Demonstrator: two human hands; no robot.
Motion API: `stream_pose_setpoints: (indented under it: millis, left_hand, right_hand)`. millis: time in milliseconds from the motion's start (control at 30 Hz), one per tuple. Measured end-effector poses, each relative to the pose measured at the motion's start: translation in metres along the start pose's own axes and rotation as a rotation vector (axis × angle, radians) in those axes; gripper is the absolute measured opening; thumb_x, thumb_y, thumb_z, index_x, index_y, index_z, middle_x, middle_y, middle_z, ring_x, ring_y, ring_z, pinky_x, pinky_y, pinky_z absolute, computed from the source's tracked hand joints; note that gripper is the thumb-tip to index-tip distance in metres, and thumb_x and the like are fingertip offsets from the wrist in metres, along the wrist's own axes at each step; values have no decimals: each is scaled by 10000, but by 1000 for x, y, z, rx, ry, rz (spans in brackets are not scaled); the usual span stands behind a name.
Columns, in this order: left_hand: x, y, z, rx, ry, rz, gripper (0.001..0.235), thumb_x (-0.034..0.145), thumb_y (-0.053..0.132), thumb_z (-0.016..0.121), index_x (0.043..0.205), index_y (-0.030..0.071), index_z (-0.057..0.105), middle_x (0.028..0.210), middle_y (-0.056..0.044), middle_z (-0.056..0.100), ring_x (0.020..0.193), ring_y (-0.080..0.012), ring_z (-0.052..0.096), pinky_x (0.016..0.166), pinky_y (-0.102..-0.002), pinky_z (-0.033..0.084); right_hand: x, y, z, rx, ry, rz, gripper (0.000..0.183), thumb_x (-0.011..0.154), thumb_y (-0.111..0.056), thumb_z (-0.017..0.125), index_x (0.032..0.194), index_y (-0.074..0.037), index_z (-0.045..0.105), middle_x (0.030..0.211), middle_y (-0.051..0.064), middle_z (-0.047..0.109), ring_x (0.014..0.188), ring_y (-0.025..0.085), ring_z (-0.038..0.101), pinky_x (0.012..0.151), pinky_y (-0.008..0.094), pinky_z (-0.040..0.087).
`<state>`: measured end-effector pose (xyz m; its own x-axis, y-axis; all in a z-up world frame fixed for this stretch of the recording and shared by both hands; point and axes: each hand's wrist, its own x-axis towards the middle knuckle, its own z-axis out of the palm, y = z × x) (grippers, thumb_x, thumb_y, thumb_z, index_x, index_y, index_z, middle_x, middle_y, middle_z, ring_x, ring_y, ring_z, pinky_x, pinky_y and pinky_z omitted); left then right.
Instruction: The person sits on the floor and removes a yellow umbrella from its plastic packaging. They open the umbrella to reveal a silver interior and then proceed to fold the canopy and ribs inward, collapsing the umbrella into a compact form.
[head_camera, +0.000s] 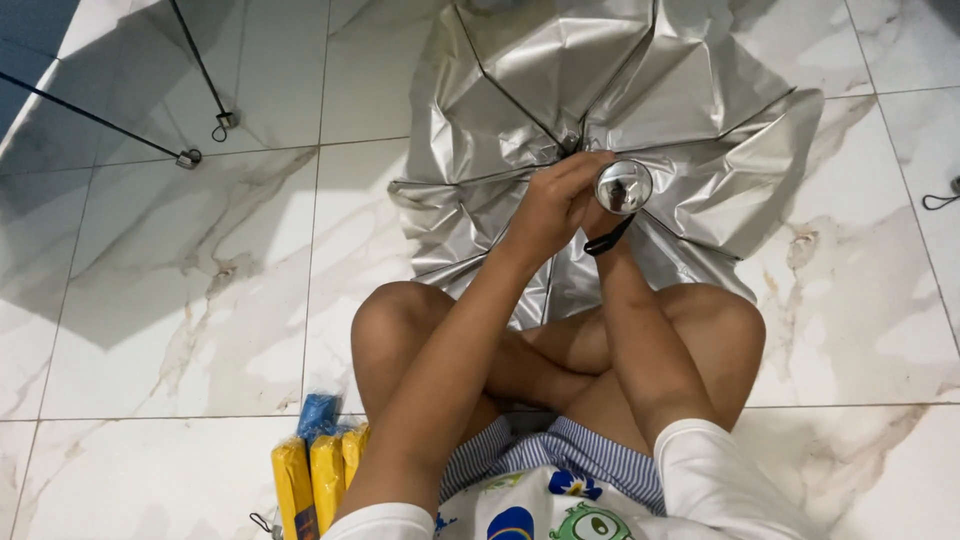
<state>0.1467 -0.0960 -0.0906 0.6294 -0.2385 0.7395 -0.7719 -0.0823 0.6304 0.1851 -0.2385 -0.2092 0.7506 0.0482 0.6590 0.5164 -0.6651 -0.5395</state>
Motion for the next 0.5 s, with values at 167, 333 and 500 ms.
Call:
stream_pose_setpoints:
  millis: [167, 333, 500]
  left_hand:
    - [10, -6, 7, 8, 14, -1, 244, 919, -59, 538, 1082, 60, 674, 1031, -111, 685, 978, -315, 669, 873, -397, 562]
    - [14, -29, 11, -36, 42, -64, 234, 939, -20, 523, 1083, 80, 679, 1003, -82, 695, 957, -289, 675, 856, -371, 561]
    - [33, -27, 1, 10, -10, -79, 166, 923, 45, 524, 772, 76, 586, 674, -37, 593, 633, -211, 625, 602, -299, 530]
  right_hand:
    - [13, 5, 5, -17, -39, 50, 175, 910, -96, 678, 1007, 36, 617, 895, 190, 560, 864, 391, 570, 817, 420, 479]
    - [18, 12, 4, -43, -91, 105, 162, 913, -81, 660, 1010, 41, 614, 914, 210, 581, 893, 404, 579, 837, 425, 482]
    - [7, 16, 1, -74, -168, 205, 147, 917, -61, 635, 1013, 48, 610, 938, 237, 609, 930, 420, 591, 864, 432, 487]
